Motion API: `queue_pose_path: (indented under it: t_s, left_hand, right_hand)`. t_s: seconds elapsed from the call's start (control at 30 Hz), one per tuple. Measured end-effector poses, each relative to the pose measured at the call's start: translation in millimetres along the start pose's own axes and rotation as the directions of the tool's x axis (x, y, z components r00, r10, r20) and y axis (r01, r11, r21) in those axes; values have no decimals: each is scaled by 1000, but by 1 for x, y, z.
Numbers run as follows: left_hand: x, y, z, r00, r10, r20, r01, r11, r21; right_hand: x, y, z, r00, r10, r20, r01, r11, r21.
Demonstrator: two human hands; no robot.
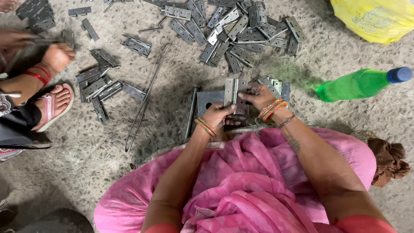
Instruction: The person sits on the floor and assembles small metal hinge components by inserting pins and striking them with a metal rod. They repeatedly pick up hinge plates, align them on a metal block, insert pins, and tap them into place, then set the finished pieces aside.
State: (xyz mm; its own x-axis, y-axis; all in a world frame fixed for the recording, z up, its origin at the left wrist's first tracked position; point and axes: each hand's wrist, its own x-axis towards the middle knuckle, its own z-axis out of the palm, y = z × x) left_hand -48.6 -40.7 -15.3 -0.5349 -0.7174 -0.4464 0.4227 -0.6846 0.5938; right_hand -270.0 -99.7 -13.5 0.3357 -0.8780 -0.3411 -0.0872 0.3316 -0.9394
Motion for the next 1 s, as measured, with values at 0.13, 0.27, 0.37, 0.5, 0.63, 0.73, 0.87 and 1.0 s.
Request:
queue_pose_path:
  t_s: [0.13,0.27,0.37,0.5,0.63,0.73,0.87,1.0]
  left_hand:
    - [-7,7,3,996,5,90,-6,1000,12]
    - [-3,19,5,957,107,-270,168,553,816]
    - [-3,29,4,870,487,-80,-36,224,974]
    - [-5,30,6,790,612,-37,-350,500,792]
    - [-6,18,9,723,689,-44,-335,406,850]
    - [-3,7,7,678,733,-57,-261,313,913]
    - [2,-8,-1,669,740,-77,-350,404,845]
    - [10,-15,-10,633,765,-121,-290,379,879]
  right_hand:
    - [-1,-11,-7,983,-13,183,-16,988,156]
    - [-3,-10,-5,975,-188,119,213,944,-253]
    - [-4,-7,7,951,-301,75,300,829,-472]
    - [-7,-19,19,947,-304,106,317,825,-468]
    - [-12,-48,9,875,-477,88,470,788,-397]
    - [-20,-67,-23,870,-493,-3,462,816,-348]
    - [-26,-83,-82,877,-399,-269,338,908,-246]
    - [-34,-88,-122,858,-189,-477,236,971,40]
